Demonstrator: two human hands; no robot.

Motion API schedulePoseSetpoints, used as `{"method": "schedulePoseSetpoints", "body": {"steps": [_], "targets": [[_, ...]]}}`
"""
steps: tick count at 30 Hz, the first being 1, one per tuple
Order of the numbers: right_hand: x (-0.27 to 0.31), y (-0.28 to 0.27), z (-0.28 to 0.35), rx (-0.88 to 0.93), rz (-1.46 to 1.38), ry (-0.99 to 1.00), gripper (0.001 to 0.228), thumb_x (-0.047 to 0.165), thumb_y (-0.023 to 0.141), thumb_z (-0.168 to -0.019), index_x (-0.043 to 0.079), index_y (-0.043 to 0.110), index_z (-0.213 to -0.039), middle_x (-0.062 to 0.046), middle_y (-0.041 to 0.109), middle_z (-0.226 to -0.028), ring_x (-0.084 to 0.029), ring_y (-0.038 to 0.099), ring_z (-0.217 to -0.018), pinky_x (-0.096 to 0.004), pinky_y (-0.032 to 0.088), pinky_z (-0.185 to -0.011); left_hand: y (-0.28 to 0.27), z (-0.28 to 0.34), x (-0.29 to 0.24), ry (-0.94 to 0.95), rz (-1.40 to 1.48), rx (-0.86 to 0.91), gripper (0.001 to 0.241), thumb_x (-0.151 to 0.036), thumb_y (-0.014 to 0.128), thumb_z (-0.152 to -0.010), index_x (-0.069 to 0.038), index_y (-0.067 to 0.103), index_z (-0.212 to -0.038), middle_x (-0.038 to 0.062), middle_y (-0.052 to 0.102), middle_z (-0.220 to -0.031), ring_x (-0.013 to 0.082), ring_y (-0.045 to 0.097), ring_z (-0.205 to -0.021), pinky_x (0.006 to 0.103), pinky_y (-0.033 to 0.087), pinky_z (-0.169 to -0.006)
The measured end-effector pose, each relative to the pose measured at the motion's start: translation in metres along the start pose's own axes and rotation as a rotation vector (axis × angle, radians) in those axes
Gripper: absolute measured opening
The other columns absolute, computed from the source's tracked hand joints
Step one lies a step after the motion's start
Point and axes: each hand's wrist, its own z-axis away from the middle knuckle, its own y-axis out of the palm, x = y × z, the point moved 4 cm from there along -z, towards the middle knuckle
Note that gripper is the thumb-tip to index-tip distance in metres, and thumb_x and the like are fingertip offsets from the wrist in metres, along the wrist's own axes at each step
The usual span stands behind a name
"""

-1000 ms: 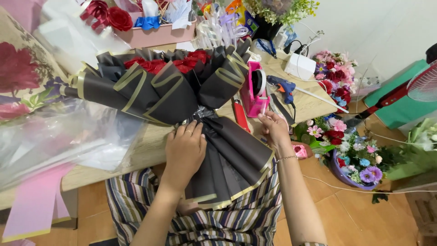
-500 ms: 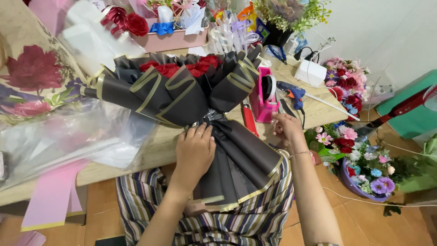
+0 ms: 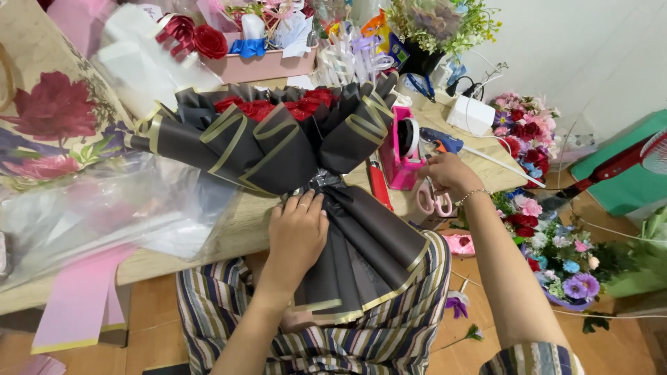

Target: The person wraps a bouquet of red roses with black paper featuring gold trim. They cut the paper with scissors, fold and pleat the paper around the stems, and secure the wrapping with tape.

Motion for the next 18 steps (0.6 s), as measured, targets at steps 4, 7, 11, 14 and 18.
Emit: {"method": "schedulePoseSetpoints", "body": {"steps": [4, 7, 11, 14, 18], "targets": [[0.040, -0.008, 0.015, 0.008, 0.381, -0.057, 0.021, 0.008, 0.075, -0.081, -0.001, 0.079, -0.099, -0.019, 0.064, -0.062, -0.025, 0.064, -0.043, -0.038, 0.061, -0.043, -0.003, -0.001, 0.000, 0.003, -0.011, -0.014, 0.033, -0.030, 0.055, -0.096, -0.019, 0.073, -0.121, 0.004, 0.073, -0.116, 0.0210, 0.065, -0.109, 0.0399, 0.048, -0.087], [0.003, 0.011, -0.022, 0.143, 0.852, 0.042, 0.024, 0.018, 0.078, -0.077, 0.010, 0.083, -0.099, -0.014, 0.074, -0.069, -0.025, 0.073, -0.052, -0.039, 0.063, -0.045, -0.001, 0.001, 0.000, -0.006, 0.002, -0.015, 0.034, -0.031, 0.055, -0.097, -0.018, 0.073, -0.122, 0.005, 0.073, -0.118, 0.0215, 0.065, -0.110, 0.0402, 0.047, -0.088], [0.076, 0.007, 0.056, 0.267, 0.698, 0.006, 0.039, 0.004, 0.056, -0.082, 0.005, 0.080, -0.112, -0.023, 0.079, -0.095, -0.032, 0.074, -0.060, -0.037, 0.063, -0.053, -0.009, -0.004, -0.002, -0.027, 0.021, 0.002, 0.035, -0.032, 0.052, -0.099, -0.017, 0.073, -0.123, 0.006, 0.073, -0.118, 0.0224, 0.065, -0.112, 0.0417, 0.047, -0.090], [0.106, 0.016, 0.101, 0.396, 0.604, -0.161, 0.026, 0.017, 0.067, -0.090, 0.009, 0.080, -0.111, -0.022, 0.073, -0.078, -0.026, 0.066, -0.053, -0.031, 0.056, -0.045, -0.009, -0.002, -0.004, -0.048, 0.061, 0.036, 0.037, -0.033, 0.050, -0.102, -0.015, 0.072, -0.124, 0.008, 0.073, -0.119, 0.0241, 0.065, -0.112, 0.0427, 0.047, -0.090], [0.154, 0.034, 0.175, 0.579, 0.287, -0.292, 0.017, 0.009, 0.065, -0.093, 0.003, 0.080, -0.099, -0.014, 0.066, -0.060, -0.016, 0.049, -0.045, -0.023, 0.041, -0.038, -0.001, -0.001, -0.002, -0.075, 0.105, 0.015, 0.041, -0.038, 0.046, -0.104, -0.013, 0.071, -0.124, 0.009, 0.072, -0.119, 0.0261, 0.064, -0.113, 0.0439, 0.046, -0.091]]}}
